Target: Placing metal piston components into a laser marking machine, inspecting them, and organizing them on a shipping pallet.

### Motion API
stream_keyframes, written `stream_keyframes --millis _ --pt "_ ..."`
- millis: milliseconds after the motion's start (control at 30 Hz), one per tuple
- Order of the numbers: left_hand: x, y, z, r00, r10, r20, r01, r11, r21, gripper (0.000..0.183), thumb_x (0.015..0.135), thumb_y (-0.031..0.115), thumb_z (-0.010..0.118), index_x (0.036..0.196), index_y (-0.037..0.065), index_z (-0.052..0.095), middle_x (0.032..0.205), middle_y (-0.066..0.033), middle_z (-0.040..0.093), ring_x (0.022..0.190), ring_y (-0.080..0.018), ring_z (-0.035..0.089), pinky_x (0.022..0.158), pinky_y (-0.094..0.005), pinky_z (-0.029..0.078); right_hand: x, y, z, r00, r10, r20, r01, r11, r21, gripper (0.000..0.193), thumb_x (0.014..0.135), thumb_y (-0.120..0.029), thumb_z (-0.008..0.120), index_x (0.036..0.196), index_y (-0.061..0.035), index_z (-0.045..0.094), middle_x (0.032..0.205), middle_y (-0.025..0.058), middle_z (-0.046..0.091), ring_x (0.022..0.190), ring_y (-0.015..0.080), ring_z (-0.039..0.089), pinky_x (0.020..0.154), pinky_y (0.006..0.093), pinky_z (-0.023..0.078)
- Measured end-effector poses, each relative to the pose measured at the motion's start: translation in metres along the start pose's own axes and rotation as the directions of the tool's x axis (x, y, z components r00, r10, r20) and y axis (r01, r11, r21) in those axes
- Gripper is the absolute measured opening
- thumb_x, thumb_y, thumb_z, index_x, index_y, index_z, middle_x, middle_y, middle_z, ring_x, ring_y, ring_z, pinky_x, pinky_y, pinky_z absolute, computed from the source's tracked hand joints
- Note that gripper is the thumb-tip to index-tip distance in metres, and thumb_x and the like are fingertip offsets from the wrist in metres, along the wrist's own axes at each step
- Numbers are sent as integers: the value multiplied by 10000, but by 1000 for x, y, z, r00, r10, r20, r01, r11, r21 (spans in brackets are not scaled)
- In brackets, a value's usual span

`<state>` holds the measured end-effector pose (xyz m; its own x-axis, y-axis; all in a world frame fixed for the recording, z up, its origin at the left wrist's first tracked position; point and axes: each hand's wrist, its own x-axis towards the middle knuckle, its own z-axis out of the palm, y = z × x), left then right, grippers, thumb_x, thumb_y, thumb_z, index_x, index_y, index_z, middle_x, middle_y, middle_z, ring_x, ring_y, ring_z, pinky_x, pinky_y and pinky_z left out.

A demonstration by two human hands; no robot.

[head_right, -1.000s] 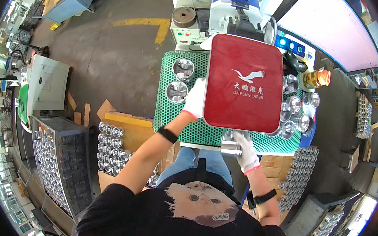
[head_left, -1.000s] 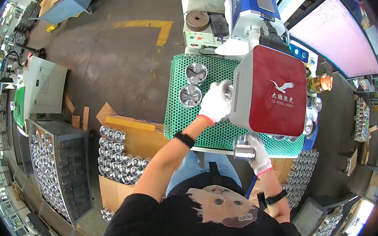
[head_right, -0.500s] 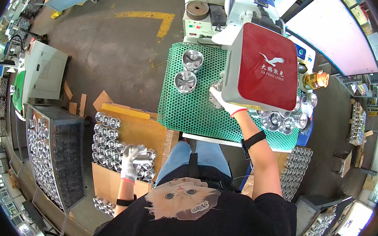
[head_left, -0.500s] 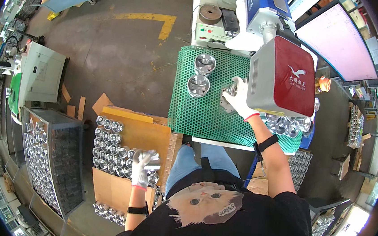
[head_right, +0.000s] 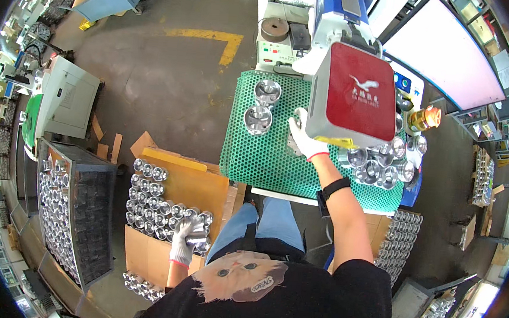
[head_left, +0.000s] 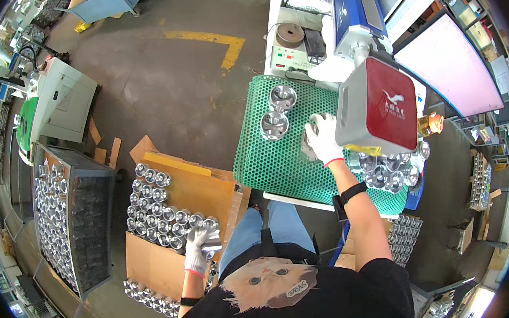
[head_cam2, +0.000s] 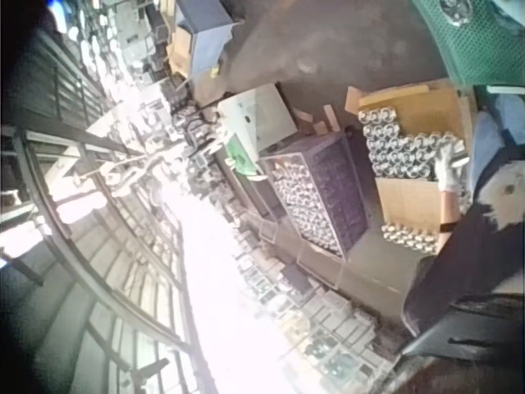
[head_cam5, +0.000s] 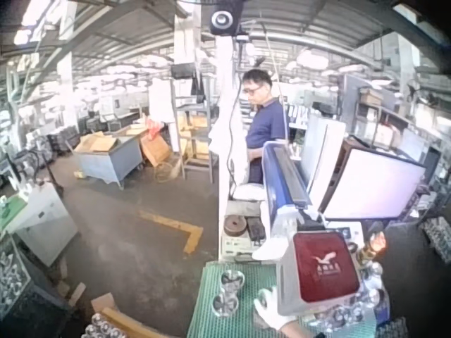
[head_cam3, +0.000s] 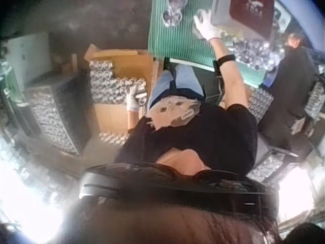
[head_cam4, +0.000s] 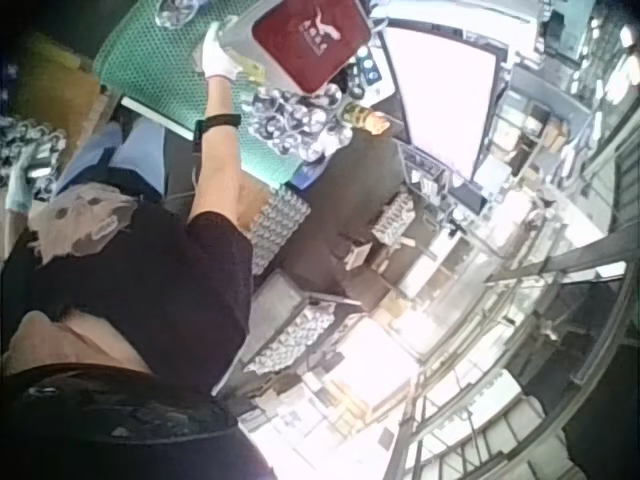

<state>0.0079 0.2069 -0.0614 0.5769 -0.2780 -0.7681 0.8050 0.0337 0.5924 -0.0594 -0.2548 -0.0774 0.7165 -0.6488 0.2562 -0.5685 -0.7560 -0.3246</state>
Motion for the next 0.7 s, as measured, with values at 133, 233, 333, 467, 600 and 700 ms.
stream_keyframes --millis 133,233,333,467,600,700 --pt "18 4 37 984 -59 169 62 998 -11 505 822 70 660 1277 18 447 1072 -137 634 925 -244 666 758 -352 580 -3 -25 -36 992 118 34 -121 983 141 390 895 -378 571 1169 -103 536 915 87 638 830 262 614 756 426 472" --pt "22 5 53 961 -55 271 49 998 32 523 828 69 657 1294 11 428 1094 -142 621 958 -245 656 795 -361 572 -55 -48 -58 991 116 -72 -130 964 -233 413 831 -311 651 1183 -113 561 1138 170 551 1077 349 516 948 465 396" --pt "25 -1 63 956 -121 266 126 992 -2 502 834 99 653 1286 31 448 1087 -130 631 959 -232 654 834 -352 556 -123 -61 -65 991 -83 -107 87 996 33 346 787 -250 671 1085 -120 554 1120 125 558 1035 316 528 898 461 403" --pt "11 8 82 878 -282 386 271 959 84 363 863 218 628 1188 90 529 1110 -93 631 1018 -212 634 880 -369 538 -188 -60 -60 975 54 217 -108 963 248 307 789 -240 648 1064 -113 602 1016 119 619 990 316 582 877 419 458" --pt "14 -1 85 785 -375 493 408 912 44 442 897 302 565 1250 41 511 1171 -150 623 1073 -295 615 949 -464 502 -211 -67 -56 761 141 633 -542 674 502 452 826 -322 665 1215 -100 602 1134 120 653 1001 268 640 893 358 497" --pt "8 0 97 651 -460 603 577 816 0 449 882 271 605 1248 26 518 1165 -167 622 1094 -309 604 971 -489 487 -208 -101 -76 628 -10 778 -748 269 607 453 877 -317 644 1260 -86 574 1131 61 644 1051 157 593 928 293 460"
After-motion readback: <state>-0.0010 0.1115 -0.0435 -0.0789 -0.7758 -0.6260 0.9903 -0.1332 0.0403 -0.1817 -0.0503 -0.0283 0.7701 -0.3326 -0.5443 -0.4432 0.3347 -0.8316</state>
